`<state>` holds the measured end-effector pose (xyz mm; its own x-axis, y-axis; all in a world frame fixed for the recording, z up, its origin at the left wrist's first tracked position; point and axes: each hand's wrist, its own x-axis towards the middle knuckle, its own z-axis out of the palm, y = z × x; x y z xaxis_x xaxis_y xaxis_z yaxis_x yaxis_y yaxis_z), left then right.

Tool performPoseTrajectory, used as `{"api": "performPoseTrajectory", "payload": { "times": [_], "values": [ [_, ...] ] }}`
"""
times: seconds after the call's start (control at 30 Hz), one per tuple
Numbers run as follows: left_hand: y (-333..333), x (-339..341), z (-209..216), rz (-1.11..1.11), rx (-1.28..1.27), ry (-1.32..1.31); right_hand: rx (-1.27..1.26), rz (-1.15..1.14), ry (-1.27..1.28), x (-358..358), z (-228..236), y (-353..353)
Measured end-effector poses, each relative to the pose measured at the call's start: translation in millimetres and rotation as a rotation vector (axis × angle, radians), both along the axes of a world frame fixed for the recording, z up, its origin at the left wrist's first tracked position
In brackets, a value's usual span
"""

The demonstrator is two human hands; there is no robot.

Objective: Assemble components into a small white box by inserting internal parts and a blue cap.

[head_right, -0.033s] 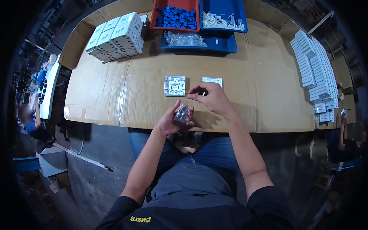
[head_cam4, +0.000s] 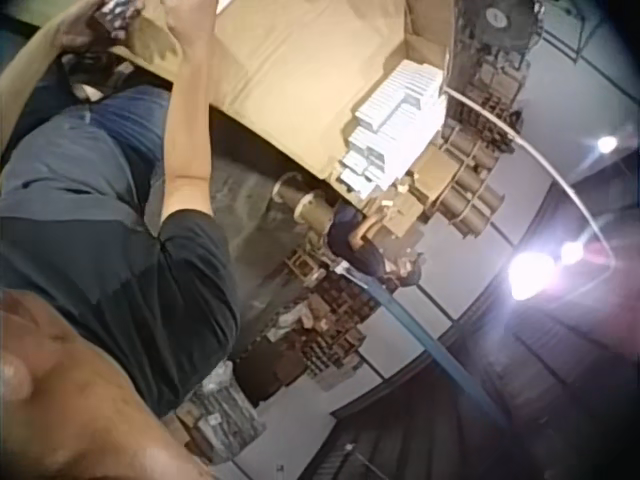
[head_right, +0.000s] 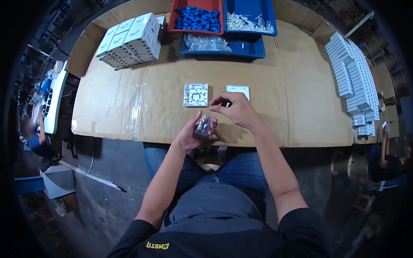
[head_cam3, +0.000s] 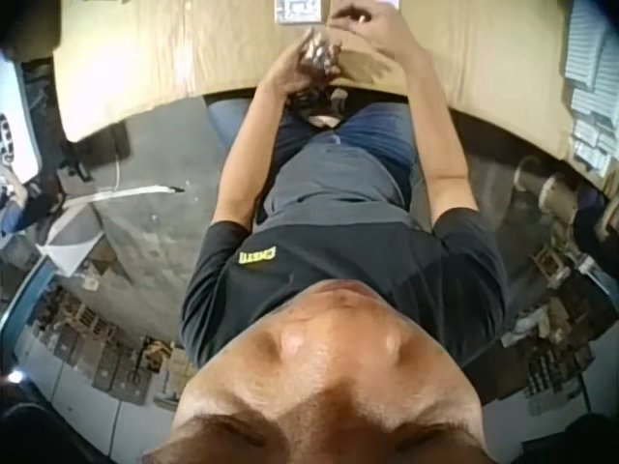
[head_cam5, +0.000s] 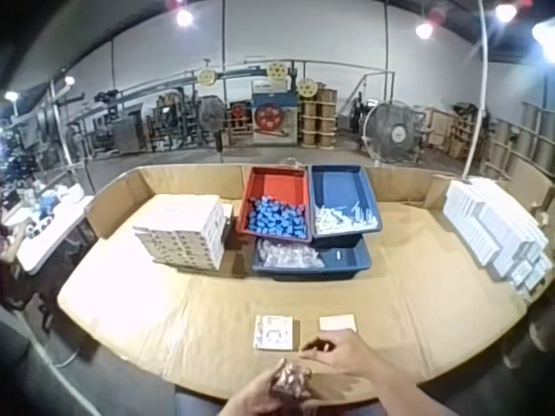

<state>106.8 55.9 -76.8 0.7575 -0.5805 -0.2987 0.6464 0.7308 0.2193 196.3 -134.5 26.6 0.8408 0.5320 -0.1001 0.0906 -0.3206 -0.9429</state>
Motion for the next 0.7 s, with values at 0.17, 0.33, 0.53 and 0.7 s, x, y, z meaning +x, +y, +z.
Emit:
{"api": "performPoseTrajectory", "payload": {
  "times": [0.17,0.33,0.53,0.7],
  "values": [
    [-3,-1,2,0.0,0.009,-0.082,-0.12,0.221,0.043,0,5,1],
    [1,-4,-3,-0.015,0.026,-0.12,0.013,0.361,0.114,3,-8,3],
    [0,-9,1,-0.001,0.027,-0.111,-0.049,0.371,0.27,-7,-9,3],
    [0,-10,-6,0.046,0.026,-0.178,-0.173,0.423,0.162,-16,-11,15]
  ]
}}
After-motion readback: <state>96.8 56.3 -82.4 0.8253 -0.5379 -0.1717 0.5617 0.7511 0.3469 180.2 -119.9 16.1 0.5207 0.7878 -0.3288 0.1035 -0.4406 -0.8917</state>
